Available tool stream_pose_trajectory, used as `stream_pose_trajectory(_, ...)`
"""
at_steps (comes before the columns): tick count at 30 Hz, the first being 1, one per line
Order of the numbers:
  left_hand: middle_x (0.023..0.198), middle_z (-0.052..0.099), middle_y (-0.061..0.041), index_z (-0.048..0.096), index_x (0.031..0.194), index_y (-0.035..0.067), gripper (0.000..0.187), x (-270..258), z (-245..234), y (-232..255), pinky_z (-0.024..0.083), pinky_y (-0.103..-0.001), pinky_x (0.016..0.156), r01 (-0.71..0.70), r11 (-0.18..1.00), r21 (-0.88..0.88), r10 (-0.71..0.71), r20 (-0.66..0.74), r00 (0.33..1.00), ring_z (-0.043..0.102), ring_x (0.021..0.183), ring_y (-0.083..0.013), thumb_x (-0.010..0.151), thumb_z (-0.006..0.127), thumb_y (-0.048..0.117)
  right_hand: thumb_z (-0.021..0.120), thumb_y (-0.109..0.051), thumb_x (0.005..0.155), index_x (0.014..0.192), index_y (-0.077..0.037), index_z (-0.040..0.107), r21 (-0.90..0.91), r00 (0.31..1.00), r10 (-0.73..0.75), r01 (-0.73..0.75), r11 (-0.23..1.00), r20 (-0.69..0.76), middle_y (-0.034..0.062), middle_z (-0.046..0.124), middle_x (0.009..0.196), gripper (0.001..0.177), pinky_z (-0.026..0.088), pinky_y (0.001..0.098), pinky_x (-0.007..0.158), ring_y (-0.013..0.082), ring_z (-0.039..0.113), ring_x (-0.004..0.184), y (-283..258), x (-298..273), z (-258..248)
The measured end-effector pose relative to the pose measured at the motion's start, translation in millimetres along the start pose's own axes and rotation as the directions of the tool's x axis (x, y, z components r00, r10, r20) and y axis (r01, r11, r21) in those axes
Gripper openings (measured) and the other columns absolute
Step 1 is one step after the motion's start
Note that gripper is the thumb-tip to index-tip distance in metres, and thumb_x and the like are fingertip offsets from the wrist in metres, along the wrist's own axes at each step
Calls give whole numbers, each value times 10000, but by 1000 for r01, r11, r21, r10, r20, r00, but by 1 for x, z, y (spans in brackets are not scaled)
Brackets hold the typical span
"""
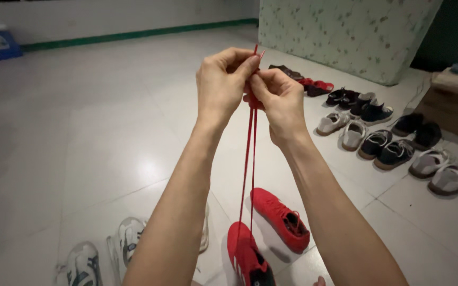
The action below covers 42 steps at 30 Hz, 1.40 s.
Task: The person removes the laces from a red sneaker, then re-laces it by threading the laces through the eyelets and tying them. The person repeats this process on the second red sneaker.
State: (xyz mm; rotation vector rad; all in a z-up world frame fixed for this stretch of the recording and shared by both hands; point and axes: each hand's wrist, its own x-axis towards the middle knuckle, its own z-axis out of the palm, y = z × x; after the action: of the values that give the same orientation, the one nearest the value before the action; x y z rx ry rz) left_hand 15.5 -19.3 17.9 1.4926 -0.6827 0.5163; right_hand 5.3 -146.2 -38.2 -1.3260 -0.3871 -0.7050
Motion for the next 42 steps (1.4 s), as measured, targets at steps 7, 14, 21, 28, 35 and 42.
stream_pose_trajectory(7,1281,733,-123,619,1405,100,342,-13,-6,-69,563,-345,969,-100,994,36,98,52,994,717,1165,-198,1068,594,158,628,-79,1020,1053,29,670,-241,995,-89,76,967,-43,93,750,887,121,594,270,708,130,704,747,-4,8,-12)
stream_pose_trajectory(14,1581,359,-233,164,1611,138,1113,-213,24,-251,372,-407,1187,362,784,504,-562,328,760,403,1446,-367,766,879,257,642,-74,1015,996,11,677,-390,983,-169,127,912,-76,89,747,843,94,601,272,663,132,699,713,-24,6,-13)
stream_pose_trajectory(21,1136,736,-221,544,1449,167,774,-362,48,-389,564,-427,951,569,569,594,-774,154,614,700,1098,-380,722,808,159,621,-95,1059,1023,-35,695,-424,972,-234,209,881,-6,79,759,849,102,673,278,651,121,750,695,-46,-8,-24)
stream_pose_trajectory(28,1039,748,-195,676,1267,111,559,-398,61,-426,569,-429,881,462,797,390,-559,183,809,717,998,-360,722,800,97,645,-129,1091,968,-26,703,-360,988,-117,144,922,97,52,755,876,170,635,274,668,117,747,742,-41,-35,-15)
stream_pose_trajectory(35,955,764,-162,795,993,96,246,-383,77,-417,562,-431,838,573,691,440,-681,132,720,722,940,-338,773,808,205,625,-143,1092,1023,-7,715,-156,950,-140,189,970,280,68,756,900,177,664,299,770,140,763,810,0,-54,22)
stream_pose_trajectory(42,906,761,-102,773,871,102,122,-409,94,-440,556,-379,787,699,711,79,-696,-66,715,724,871,-266,914,668,149,551,-140,1094,1064,-15,710,-195,933,-137,210,958,333,59,777,930,205,658,273,747,117,750,814,42,-78,14)
